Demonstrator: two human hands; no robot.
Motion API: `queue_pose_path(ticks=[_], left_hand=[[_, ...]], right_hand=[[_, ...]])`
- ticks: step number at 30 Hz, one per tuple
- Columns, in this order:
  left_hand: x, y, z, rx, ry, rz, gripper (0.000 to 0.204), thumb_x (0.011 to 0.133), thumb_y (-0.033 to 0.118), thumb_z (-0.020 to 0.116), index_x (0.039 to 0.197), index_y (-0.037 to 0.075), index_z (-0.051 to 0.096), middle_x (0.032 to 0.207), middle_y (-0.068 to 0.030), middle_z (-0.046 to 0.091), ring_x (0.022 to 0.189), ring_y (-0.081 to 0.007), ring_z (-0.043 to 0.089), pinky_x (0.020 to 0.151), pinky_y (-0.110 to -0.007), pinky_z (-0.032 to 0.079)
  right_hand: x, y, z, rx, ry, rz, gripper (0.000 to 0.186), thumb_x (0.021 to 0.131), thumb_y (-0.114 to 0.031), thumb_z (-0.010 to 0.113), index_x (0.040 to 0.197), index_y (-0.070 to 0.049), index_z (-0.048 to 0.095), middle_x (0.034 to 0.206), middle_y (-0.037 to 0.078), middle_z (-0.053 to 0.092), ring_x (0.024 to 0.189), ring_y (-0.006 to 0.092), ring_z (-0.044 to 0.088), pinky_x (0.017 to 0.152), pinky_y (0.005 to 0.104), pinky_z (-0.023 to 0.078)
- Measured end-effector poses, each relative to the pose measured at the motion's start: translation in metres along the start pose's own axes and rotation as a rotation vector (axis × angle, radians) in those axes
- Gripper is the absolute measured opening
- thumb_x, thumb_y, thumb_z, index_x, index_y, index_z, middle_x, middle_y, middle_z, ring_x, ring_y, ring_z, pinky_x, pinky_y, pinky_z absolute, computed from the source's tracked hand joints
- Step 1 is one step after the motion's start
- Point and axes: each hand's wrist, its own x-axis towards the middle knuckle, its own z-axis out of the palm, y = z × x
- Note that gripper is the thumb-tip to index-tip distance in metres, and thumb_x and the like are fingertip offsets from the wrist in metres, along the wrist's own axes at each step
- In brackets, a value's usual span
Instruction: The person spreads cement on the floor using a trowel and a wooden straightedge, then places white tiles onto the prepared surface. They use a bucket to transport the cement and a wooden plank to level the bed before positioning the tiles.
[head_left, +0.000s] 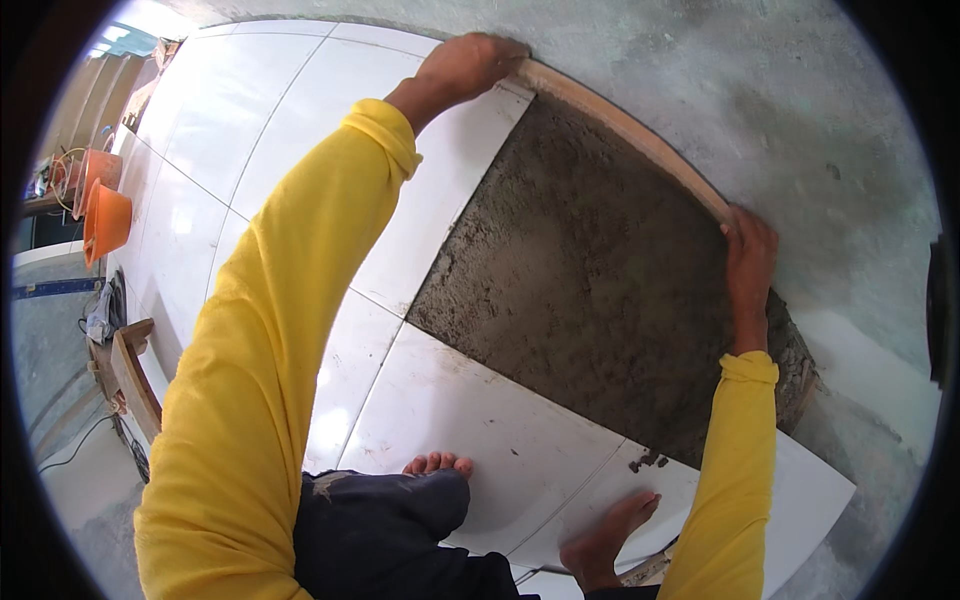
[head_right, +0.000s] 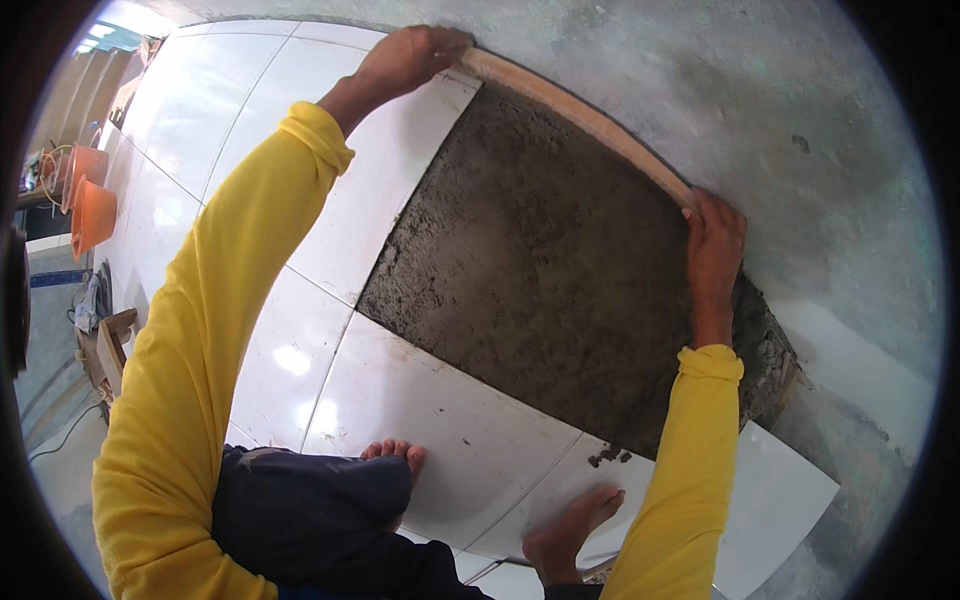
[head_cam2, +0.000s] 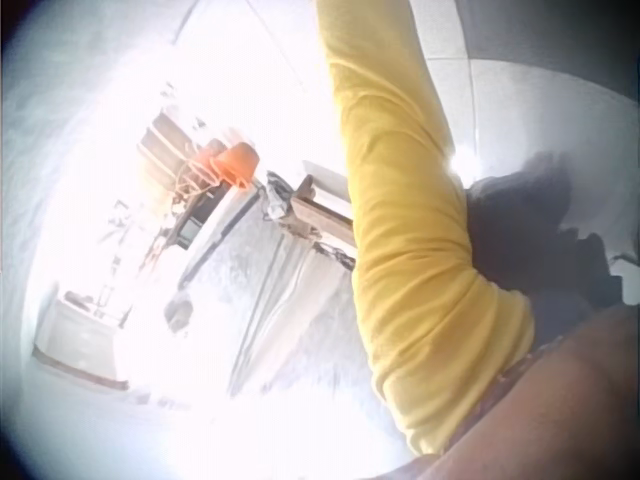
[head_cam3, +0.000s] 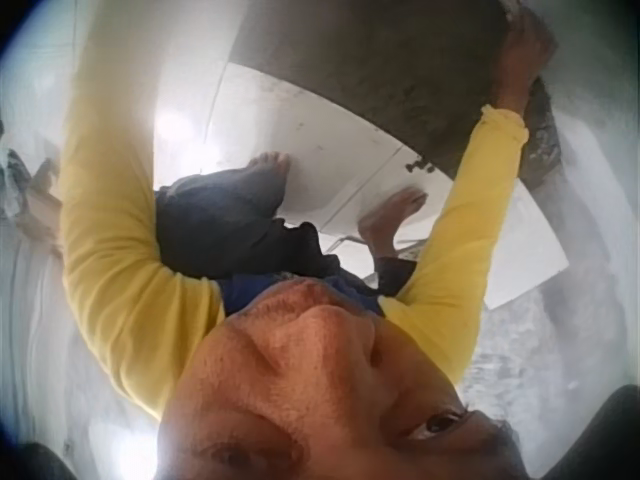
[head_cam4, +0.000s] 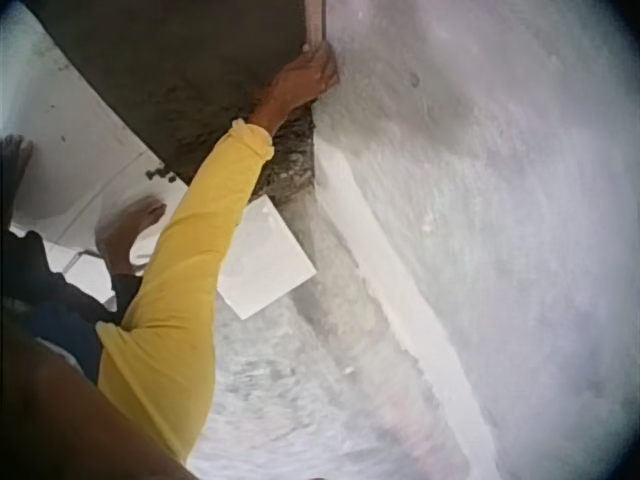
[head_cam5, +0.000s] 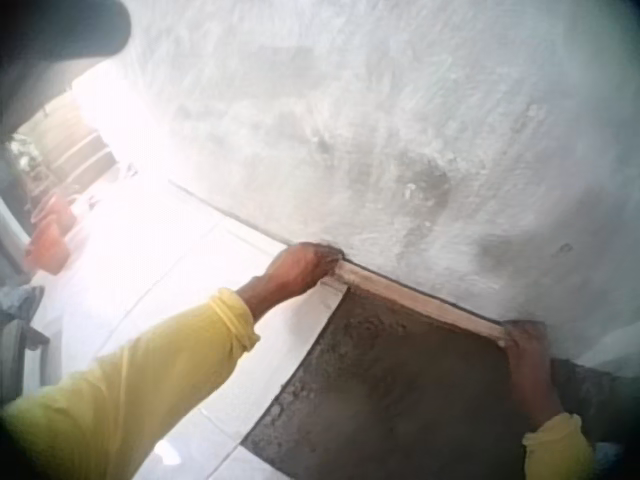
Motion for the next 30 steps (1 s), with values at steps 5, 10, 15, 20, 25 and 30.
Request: queue_pose_path(ticks=[5,10,15,20,25,30], left_hand=[[-0.009,0.002,-0.009,0.054,-0.244,-0.113,0.040,0.098,0.016,0.069,0.137,0.012,0.069,0.108,-0.0218,0.076,0.099,-0.0413,0.073,0.090,-0.052,0.058],[-0.010,-0.012,0.001,0.053,-0.120,-0.084,0.040,0.098,0.014,0.069,0.138,0.011,0.068,0.108,-0.0226,0.076,0.100,-0.0422,0.073,0.090,-0.052,0.057],[-0.023,0.009,-0.023,0.050,-0.333,-0.091,0.039,0.098,0.017,0.070,0.136,0.010,0.069,0.108,-0.0209,0.077,0.103,-0.0414,0.072,0.090,-0.052,0.057],[-0.024,0.007,-0.019,0.043,-0.254,-0.115,0.036,0.100,0.020,0.069,0.134,0.011,0.071,0.103,-0.0201,0.075,0.103,-0.0400,0.072,0.092,-0.050,0.057],[-0.025,0.000,-0.024,0.090,-0.387,-0.087,0.035,0.101,0.024,0.069,0.134,0.014,0.072,0.111,-0.0203,0.074,0.104,-0.0391,0.072,0.094,-0.051,0.057],[-0.034,0.013,-0.034,0.113,-0.213,-0.090,0.031,0.106,0.029,0.060,0.133,0.017,0.072,0.117,-0.0150,0.077,0.107,-0.0374,0.073,0.091,-0.052,0.058]], right_hand=[[-0.015,0.002,0.002,0.048,-0.049,-0.051,0.031,0.098,-0.011,0.073,0.129,-0.005,0.073,0.127,0.015,0.073,0.120,0.0381,0.061,0.106,0.0485,0.048],[-0.006,-0.007,0.002,0.049,-0.024,-0.036,0.032,0.097,-0.011,0.074,0.128,-0.005,0.073,0.125,0.015,0.075,0.119,0.0368,0.062,0.105,0.0480,0.049],[-0.027,-0.004,-0.007,0.109,-0.127,-0.014,0.030,0.099,-0.012,0.072,0.128,-0.005,0.073,0.125,0.015,0.075,0.119,0.0371,0.062,0.104,0.0488,0.049],[-0.019,-0.008,0.002,0.051,-0.016,-0.009,0.030,0.098,-0.010,0.073,0.128,-0.006,0.074,0.125,0.014,0.075,0.118,0.0375,0.062,0.104,0.0479,0.050],[-0.019,-0.005,0.001,0.103,-0.050,-0.013,0.030,0.099,-0.010,0.071,0.129,-0.007,0.073,0.125,0.014,0.075,0.118,0.0376,0.062,0.104,0.0483,0.050],[-0.026,-0.008,-0.004,0.028,0.025,-0.050,0.030,0.098,-0.009,0.072,0.128,-0.006,0.073,0.124,0.014,0.074,0.119,0.0366,0.062,0.105,0.0488,0.048]])
